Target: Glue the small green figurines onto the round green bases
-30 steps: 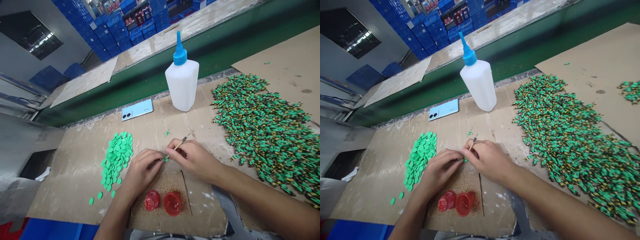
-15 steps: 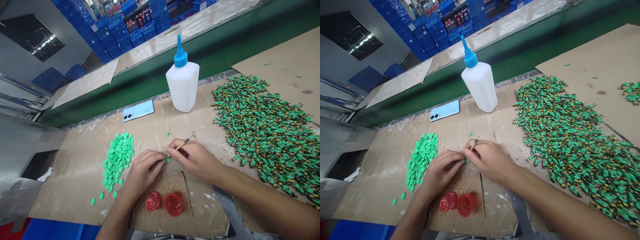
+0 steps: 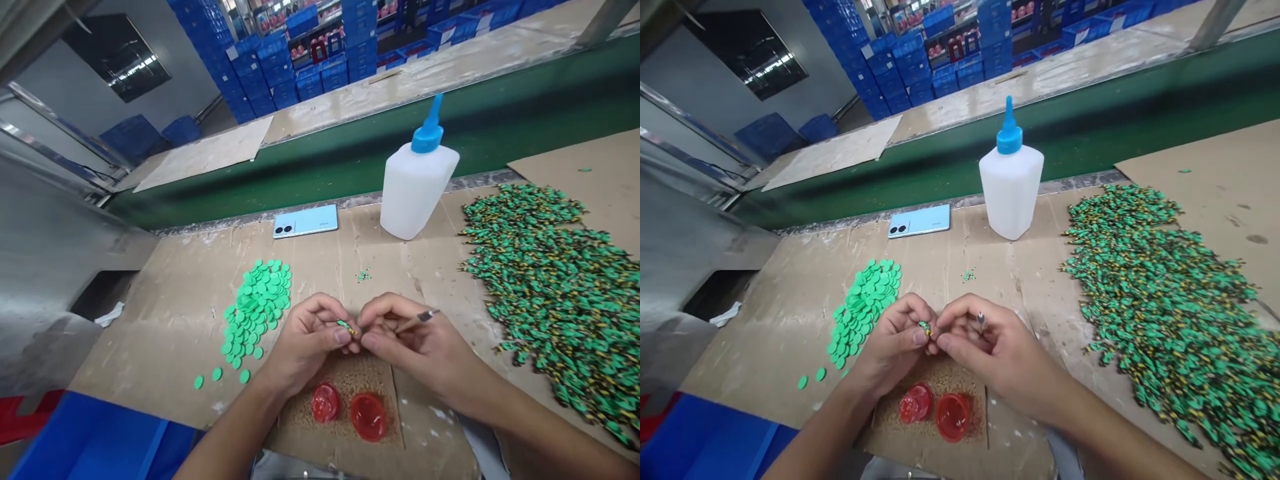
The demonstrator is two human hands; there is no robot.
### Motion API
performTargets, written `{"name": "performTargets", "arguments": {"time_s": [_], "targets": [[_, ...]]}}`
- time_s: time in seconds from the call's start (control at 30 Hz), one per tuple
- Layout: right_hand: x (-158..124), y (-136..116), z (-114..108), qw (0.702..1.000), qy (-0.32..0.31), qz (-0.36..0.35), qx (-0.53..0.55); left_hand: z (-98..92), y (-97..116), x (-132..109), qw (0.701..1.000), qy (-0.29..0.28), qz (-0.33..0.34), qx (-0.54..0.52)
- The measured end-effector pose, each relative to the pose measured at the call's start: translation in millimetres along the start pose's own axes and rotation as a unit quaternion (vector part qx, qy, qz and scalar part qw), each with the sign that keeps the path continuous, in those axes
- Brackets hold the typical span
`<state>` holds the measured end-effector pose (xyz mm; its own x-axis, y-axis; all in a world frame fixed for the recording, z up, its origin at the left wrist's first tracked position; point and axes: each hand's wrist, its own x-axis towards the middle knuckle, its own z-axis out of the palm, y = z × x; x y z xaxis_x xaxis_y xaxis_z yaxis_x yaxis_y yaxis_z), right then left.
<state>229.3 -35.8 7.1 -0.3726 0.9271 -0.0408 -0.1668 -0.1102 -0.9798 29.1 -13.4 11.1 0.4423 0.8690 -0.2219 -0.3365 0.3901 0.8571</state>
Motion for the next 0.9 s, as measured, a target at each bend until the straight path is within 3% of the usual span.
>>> {"name": "performTargets", "arguments": {"time_s": [0.2, 0.5, 0.63, 0.9], "targets": [[-3, -1, 8, 0.999, 0.024, 0.007, -0.022, 1.6, -2, -1, 0.999, -0.004, -0.034, -0.025], [-3, -7, 11, 0.999, 0.037, -0.004, -0.032, 3.0, -3, -4, 0.999, -0.044, 0.004, -0.031], [-5, -6, 7, 0.999, 0.022, -0.027, -0.035, 2.4, -2, -6, 0.997, -0.057, 0.042, -0.003], [-6, -5, -1, 0.994, -0.007, -0.067, -0.083, 1.5, 0, -10, 0.971, -0.006, 0.168, 0.170]]}}
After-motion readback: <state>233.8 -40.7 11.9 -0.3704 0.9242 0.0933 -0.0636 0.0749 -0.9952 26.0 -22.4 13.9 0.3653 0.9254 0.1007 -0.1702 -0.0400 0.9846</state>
